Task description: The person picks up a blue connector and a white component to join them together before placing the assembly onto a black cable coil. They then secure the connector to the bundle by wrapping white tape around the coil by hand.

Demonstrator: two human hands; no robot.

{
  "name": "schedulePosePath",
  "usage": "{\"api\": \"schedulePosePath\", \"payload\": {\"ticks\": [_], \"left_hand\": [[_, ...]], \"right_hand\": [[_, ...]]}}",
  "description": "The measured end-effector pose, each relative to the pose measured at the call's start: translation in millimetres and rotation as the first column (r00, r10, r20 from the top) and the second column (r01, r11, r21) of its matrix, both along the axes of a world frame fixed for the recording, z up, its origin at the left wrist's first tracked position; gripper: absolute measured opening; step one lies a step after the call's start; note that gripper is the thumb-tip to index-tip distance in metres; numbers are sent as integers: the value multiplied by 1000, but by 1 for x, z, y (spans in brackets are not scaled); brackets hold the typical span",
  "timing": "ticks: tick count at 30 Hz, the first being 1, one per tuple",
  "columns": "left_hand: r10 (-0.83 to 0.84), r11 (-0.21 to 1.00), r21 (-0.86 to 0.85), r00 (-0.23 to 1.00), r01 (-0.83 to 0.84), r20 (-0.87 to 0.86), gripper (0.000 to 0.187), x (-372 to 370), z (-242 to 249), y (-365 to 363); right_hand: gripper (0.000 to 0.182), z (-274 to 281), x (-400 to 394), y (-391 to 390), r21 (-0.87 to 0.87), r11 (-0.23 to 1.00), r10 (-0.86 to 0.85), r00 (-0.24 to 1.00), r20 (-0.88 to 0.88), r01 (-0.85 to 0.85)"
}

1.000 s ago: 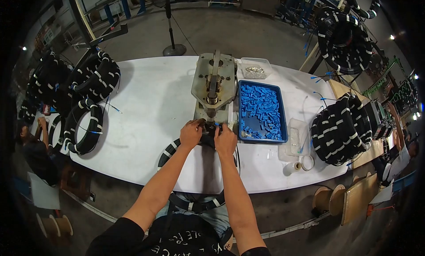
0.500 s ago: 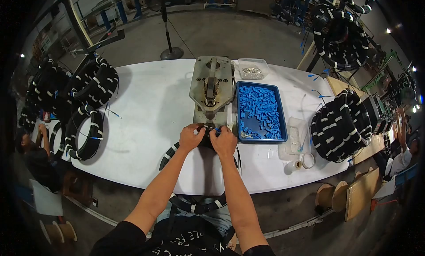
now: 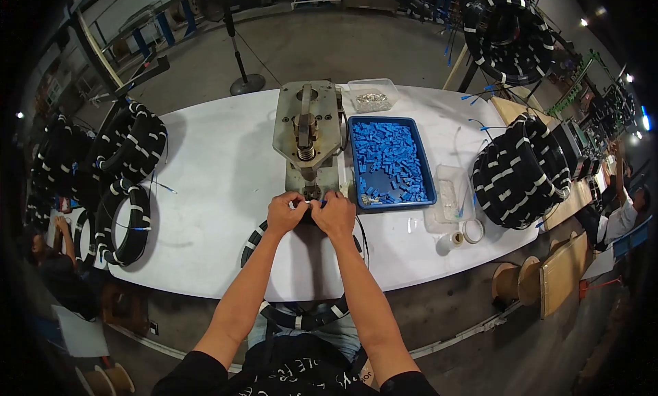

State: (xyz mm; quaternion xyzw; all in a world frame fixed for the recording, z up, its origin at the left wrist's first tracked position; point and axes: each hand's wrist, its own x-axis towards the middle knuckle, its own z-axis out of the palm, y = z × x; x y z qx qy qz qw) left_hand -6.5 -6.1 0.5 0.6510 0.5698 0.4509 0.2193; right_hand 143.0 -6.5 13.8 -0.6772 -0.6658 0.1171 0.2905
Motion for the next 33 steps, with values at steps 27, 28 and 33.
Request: {"api": "schedulePosePath", "payload": {"ticks": [27, 28, 33], "left_hand": [[-440, 880, -166, 896, 444, 65, 14, 47, 30, -14], [-452, 877, -156, 890, 455, 56, 15, 54, 27, -10], [-464, 882, 11, 866, 471, 188, 18, 96, 23, 5]], "right_hand": [[22, -3, 59, -61, 284, 951, -98, 990, -101, 123], [22, -2, 65, -62, 298, 936, -166, 981, -102, 189], [17, 0, 84, -51, 289, 907, -264, 949, -175, 306]]}}
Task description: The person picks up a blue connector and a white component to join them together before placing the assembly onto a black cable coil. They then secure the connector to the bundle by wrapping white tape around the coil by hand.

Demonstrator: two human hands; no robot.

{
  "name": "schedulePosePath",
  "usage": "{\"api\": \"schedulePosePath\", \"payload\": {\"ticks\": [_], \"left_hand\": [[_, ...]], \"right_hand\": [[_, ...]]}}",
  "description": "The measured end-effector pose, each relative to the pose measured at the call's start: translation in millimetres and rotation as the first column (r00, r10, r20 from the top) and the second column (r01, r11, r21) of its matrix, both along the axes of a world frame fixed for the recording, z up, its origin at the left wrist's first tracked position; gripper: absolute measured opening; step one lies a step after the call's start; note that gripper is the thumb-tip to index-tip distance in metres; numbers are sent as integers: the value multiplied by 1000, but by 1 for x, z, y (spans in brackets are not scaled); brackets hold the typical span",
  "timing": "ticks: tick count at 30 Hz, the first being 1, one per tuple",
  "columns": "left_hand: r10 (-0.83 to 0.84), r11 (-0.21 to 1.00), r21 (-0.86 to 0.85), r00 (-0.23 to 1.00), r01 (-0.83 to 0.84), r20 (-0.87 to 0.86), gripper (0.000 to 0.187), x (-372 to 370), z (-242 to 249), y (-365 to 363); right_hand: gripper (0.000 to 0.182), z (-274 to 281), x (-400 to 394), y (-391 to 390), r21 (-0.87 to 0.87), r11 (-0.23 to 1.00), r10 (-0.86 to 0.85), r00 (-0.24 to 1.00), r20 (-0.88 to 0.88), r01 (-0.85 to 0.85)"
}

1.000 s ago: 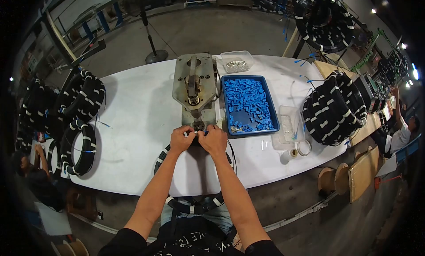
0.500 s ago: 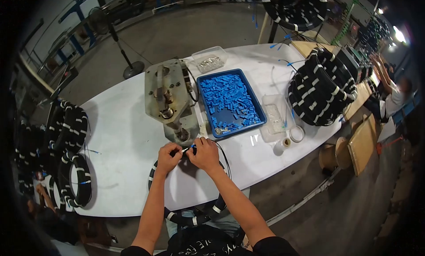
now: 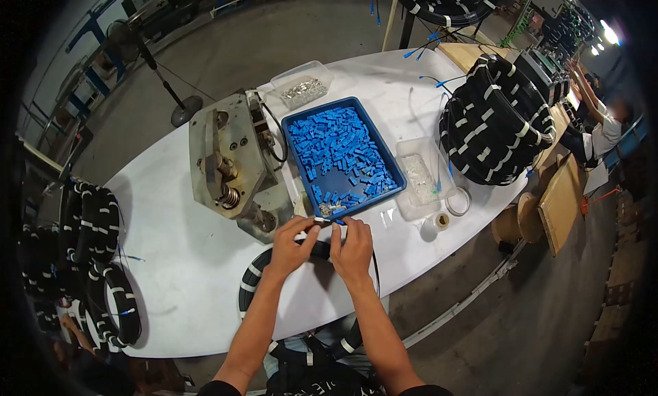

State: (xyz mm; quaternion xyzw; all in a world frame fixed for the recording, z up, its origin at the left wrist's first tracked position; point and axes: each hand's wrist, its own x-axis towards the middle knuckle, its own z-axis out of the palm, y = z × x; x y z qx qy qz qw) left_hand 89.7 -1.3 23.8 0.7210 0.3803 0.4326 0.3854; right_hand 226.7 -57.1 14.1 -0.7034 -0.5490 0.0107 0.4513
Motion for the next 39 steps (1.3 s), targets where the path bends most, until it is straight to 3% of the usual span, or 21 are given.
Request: {"api": "schedulePosePath", "payload": {"ticks": [4, 7, 10, 13, 15, 17, 20, 22, 26, 29, 39], "left_hand": [[-42, 997, -55, 993, 49, 113, 24, 30, 16, 1], [-129, 992, 20, 978, 127, 162, 23, 38, 5, 9], [-165, 984, -48, 975, 174, 151, 21, 41, -6, 15], [-192, 980, -33, 973, 198, 127, 22, 40, -11, 14], [-191, 981, 4, 976, 192, 107, 22, 37, -11, 13], [-193, 978, -47, 964, 204, 181, 24, 34, -13, 13], [-208, 971, -85, 967, 222, 150, 26, 32, -6, 14], [-210, 969, -101, 969, 224, 133, 26, 31, -4, 13], [-202, 964, -141, 965, 227, 170, 24, 30, -3, 17], [-139, 974, -153, 972, 169, 188, 20, 32, -6, 16], [117, 985, -140, 982, -96, 147, 15, 45, -11, 11]], "right_hand": [[13, -4, 1, 1, -31, 999, 15, 990, -142, -19], [15, -4, 1, 5, -8, 999, 29, 967, -252, -32], [18, -2, -4, 4, -127, 991, -7, 928, -371, -43], [19, 2, -6, 4, -131, 991, -33, 894, -447, -29], [21, 3, -6, 5, -129, 991, -35, 877, -479, -31], [24, 3, -4, 6, -121, 992, -25, 863, -505, -42], [28, 3, 0, 9, -137, 989, -13, 872, -490, -63], [31, 2, 0, 7, -237, 968, -58, 833, -551, -89], [31, 2, 0, 8, -223, 971, -55, 827, -560, -87], [30, 3, 0, 8, -264, 958, -51, 840, -540, -111], [17, 14, -5, 15, -173, 978, 17, 872, -490, -116]]}}
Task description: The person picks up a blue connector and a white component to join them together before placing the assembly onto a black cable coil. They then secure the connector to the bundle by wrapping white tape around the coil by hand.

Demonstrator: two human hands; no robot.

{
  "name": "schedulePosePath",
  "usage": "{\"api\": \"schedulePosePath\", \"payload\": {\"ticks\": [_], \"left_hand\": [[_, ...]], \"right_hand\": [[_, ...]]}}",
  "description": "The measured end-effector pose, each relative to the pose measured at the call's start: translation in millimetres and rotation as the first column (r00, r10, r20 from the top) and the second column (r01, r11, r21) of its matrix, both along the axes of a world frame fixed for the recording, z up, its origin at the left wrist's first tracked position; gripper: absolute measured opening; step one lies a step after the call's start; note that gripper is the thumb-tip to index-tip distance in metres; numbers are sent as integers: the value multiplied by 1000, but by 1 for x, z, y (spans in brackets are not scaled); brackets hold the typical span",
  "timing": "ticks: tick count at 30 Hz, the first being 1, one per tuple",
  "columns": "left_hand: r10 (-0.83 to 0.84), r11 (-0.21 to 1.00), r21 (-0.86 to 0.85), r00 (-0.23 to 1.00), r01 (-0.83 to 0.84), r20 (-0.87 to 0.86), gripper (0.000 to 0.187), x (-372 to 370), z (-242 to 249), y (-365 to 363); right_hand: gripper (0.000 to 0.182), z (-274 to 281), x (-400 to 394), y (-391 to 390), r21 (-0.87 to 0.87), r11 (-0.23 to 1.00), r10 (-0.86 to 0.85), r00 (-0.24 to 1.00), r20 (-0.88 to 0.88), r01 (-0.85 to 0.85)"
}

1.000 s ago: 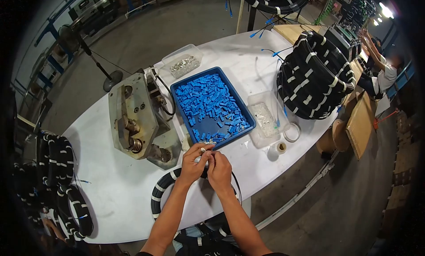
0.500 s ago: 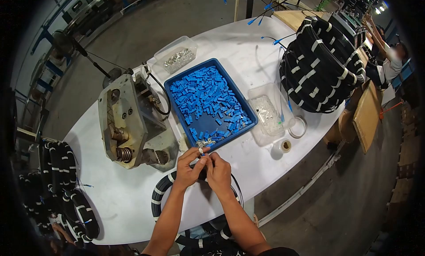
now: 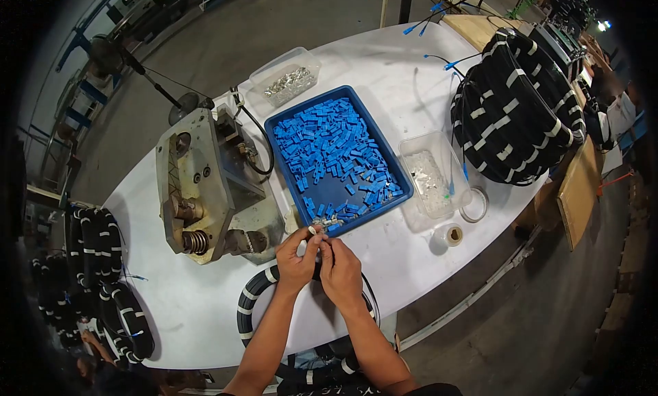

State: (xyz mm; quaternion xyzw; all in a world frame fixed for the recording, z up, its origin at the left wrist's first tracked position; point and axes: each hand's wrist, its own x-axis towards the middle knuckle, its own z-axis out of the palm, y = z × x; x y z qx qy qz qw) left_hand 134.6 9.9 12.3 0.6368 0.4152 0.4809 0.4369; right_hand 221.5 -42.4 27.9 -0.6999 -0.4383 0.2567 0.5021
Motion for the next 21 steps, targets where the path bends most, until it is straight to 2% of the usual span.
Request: {"api": "schedulePosePath", "payload": {"ticks": [2, 5, 7, 10, 11, 12, 14, 16, 17, 19, 20, 21], "left_hand": [[7, 1000, 26, 1000, -7, -4, 19, 0, -8, 0], [34, 999, -35, 999, -34, 16, 19, -1, -8, -2], [92, 995, -23, 996, -92, -23, 18, -1, -5, -3], [191, 980, 70, 981, -189, -26, 18, 0, -14, -3], [199, 978, 70, 980, -197, -25, 18, 0, -16, -3], [238, 965, 119, 971, -234, -19, 18, 0, -17, -2], [281, 946, 172, 960, -275, -10, 19, 2, -15, -5], [315, 940, 146, 949, -309, -20, 19, 5, -11, -6], [325, 935, 156, 945, -318, -20, 18, 6, -12, -6], [316, 938, 156, 949, -310, -18, 18, 5, -14, -5], [303, 943, 151, 953, -297, -15, 18, 5, -14, -5], [304, 940, 167, 953, -297, -15, 18, 6, -14, -4]], "right_hand": [[16, 0, 1, 1, 17, 1000, -8, 1000, 12, 8], [14, -2, 1, 1, 91, 996, -15, 999, -42, 19], [16, 0, 3, -1, -9, 993, -121, 969, -215, 122], [17, 3, 11, 8, 68, 996, -45, 982, -182, 58], [22, 2, 17, 16, 77, 997, 24, 998, -50, -21], [22, 0, 23, 28, 77, 997, 31, 998, -49, -27], [28, -7, 32, 61, 91, 973, 177, 940, 292, -212], [37, -14, 36, 94, -47, 953, 291, 854, 432, -301], [37, -18, 36, 110, -41, 952, 290, 854, 431, -302], [47, -32, 31, 136, -13, 972, 187, 735, 652, -236], [47, -45, 30, 141, -12, 971, 189, 734, 652, -239], [49, -53, 27, 145, -49, 976, 181, 662, 727, -213]]}}
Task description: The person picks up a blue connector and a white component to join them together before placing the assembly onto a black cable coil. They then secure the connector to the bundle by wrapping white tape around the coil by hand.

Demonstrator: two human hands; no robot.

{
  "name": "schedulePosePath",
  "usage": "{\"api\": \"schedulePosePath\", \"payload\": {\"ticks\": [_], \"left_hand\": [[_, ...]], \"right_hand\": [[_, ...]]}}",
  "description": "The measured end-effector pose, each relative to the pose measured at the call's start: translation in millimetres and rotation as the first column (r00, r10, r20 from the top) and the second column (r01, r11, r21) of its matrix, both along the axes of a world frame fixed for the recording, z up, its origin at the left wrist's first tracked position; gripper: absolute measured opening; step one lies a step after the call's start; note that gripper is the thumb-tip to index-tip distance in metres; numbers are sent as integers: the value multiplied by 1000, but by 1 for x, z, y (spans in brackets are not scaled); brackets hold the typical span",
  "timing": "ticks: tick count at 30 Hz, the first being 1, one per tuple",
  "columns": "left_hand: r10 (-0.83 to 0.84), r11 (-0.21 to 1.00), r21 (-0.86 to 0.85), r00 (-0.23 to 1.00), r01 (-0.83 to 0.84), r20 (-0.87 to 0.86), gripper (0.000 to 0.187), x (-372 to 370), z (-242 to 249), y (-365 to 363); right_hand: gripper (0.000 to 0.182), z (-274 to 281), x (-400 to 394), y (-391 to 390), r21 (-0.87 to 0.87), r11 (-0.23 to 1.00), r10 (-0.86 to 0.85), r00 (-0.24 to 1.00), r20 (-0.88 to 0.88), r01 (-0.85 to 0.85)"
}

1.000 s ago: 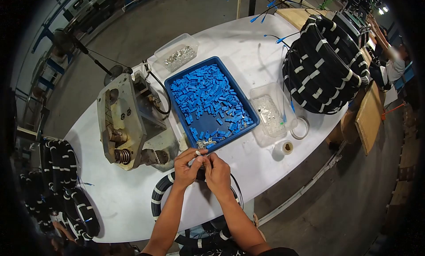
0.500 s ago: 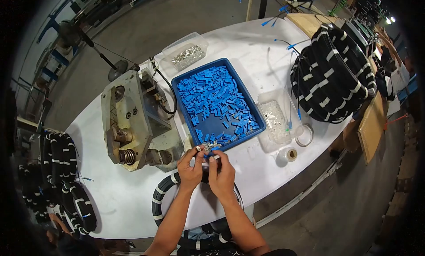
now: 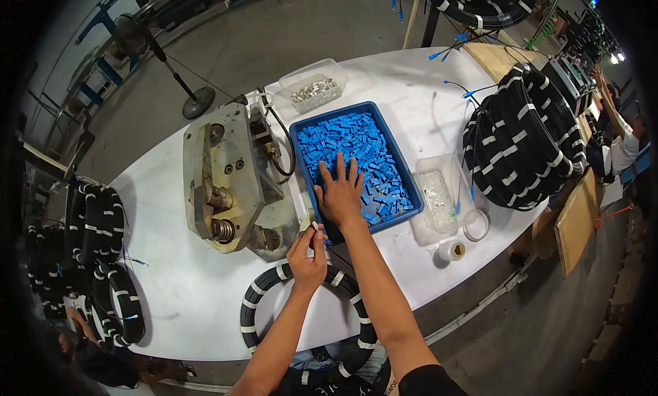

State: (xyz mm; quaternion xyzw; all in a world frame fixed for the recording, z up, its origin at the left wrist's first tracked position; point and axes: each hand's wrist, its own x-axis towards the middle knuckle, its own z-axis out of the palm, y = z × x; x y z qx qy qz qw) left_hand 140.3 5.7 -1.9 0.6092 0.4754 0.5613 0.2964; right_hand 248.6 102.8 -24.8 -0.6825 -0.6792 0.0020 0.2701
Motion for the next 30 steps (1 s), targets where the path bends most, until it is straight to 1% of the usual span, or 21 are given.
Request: {"api": "schedulePosePath", "payload": {"ticks": [1, 2, 3, 5, 6, 7, 9, 10, 11, 13, 14, 18, 20, 24, 26, 27, 29, 30], "left_hand": [[-1, 1000, -1, 1000, 1, 0, 18, 0, 0, 0], [-6, 1000, -8, 1000, 6, -5, 17, -1, 1, 1], [-10, 1000, -16, 1000, 10, -7, 17, 0, 1, 1], [-8, 1000, 2, 1000, 8, 4, 17, 1, -1, 1], [-7, 999, 31, 1000, 7, 9, 16, 1, -2, 2], [-9, 1000, 28, 1000, 9, 10, 16, 1, -1, 3], [-12, 1000, -1, 1000, 12, -20, 16, 0, 4, 2], [-11, 1000, -14, 1000, 11, -7, 15, 1, 6, 2], [-15, 1000, -14, 1000, 15, -7, 15, 2, 4, 3], [-27, 1000, 5, 1000, 27, 8, 14, 2, 2, 4], [-33, 999, 1, 999, 33, -28, 13, 1, 1, 3], [-67, 998, 13, 997, 67, -37, 13, 1, 1, 5], [-58, 998, 4, 998, 59, -31, 13, 2, 2, 5], [-54, 998, 10, 998, 54, -29, 13, 2, 3, 5], [-62, 998, 30, 997, 63, -40, 14, 1, 1, 5], [-58, 998, 33, 997, 60, -43, 14, 1, 0, 6], [-59, 997, 38, 998, 60, -29, 14, 1, -2, 6], [-59, 997, 38, 998, 60, -28, 14, 1, -5, 6]], "right_hand": [[52, -8, 0, 1, -12, 1000, -25, 993, 111, 26], [46, -16, 0, -1, 3, 1000, -23, 991, 128, 23], [46, -13, 0, -5, -2, 1000, -23, 991, 132, 24], [43, -9, 2, -18, -202, 978, 61, 998, 4, -59], [38, -12, 2, -24, -167, 984, 69, 998, 10, -66], [38, -3, 3, -32, -171, 983, 67, 998, 12, -64], [41, 15, 7, -48, -174, 982, 71, 996, -54, -79], [25, 17, 10, -50, -131, 987, 74, 984, -164, -96], [25, 20, 13, -52, -131, 987, 70, 984, -164, -92], [20, 27, 19, -56, -173, 979, 40, 937, -346, -105], [17, 28, 22, -57, -155, 977, 79, 924, -375, -146], [15, 21, 18, -61, -129, 982, 78, 923, -378, -136], [14, 22, 14, -63, -140, 986, 48, 956, -288, -92], [14, 17, 13, -64, -160, 984, 42, 969, -243, -82], [18, 21, 14, -65, -68, 994, 63, 969, -240, -81], [18, 23, 14, -65, -65, 994, 67, 968, -242, -85], [26, 27, 15, -68, 17, 1000, -5, 975, -222, 9], [23, 41, 15, -72, 66, 998, 20, 961, -277, -2]]}}
